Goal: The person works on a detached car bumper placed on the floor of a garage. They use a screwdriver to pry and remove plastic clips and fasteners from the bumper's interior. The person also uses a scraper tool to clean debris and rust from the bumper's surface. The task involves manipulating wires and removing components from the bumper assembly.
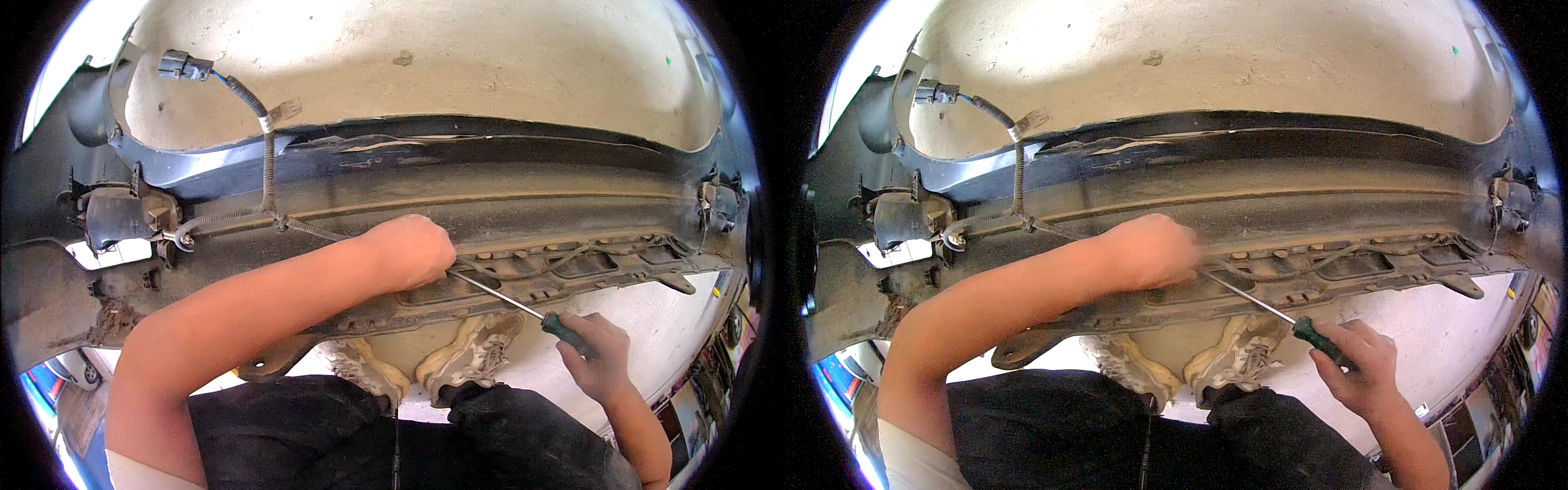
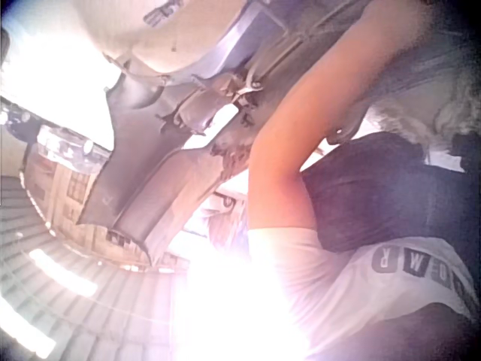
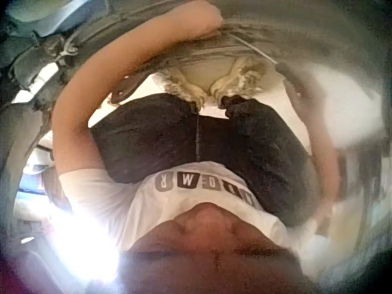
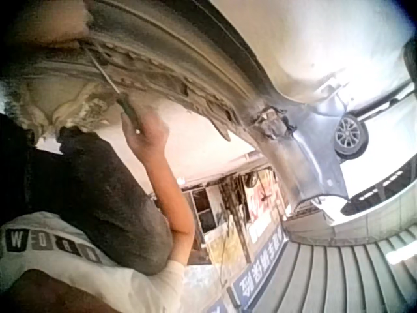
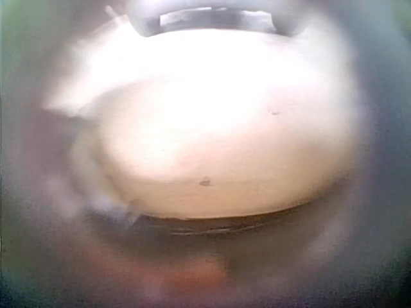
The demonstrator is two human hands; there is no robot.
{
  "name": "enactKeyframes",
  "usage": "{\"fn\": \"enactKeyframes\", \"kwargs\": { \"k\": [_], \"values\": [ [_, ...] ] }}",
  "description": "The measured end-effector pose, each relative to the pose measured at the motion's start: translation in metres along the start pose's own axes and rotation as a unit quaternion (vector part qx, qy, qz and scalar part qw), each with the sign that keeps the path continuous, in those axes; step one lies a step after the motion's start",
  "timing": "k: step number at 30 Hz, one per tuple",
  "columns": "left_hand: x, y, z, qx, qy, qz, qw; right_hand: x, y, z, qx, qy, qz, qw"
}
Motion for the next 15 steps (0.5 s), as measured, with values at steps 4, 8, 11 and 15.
{"fn": "enactKeyframes", "kwargs": {
  "k": [4,8,11,15],
  "values": [
    [-0.002,-0.005,0.0,0.003,0.006,-0.006,1.0,-0.007,0.001,-0.004,0.014,0.008,0.009,1.0],
    [0.0,-0.007,-0.006,-0.012,0.048,-0.02,0.999,-0.006,-0.004,0.0,0.02,-0.023,0.011,0.999],
    [0.0,-0.001,-0.013,0.023,0.04,0.012,0.999,-0.004,-0.008,0.003,0.029,-0.033,-0.012,0.999],
    [-0.002,0.011,-0.024,0.032,0.096,0.04,0.994,0.005,-0.007,0.006,0.016,-0.036,-0.042,0.998]
  ]
}}
Point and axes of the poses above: each hand's wrist, its own z-axis towards the middle knuckle, its own x-axis out of the back of the hand, y = z × x, the point moved 8 cm from there along z, towards the middle knuckle, and after that the axes turned 5 degrees about -z, right-handed, at the moved point
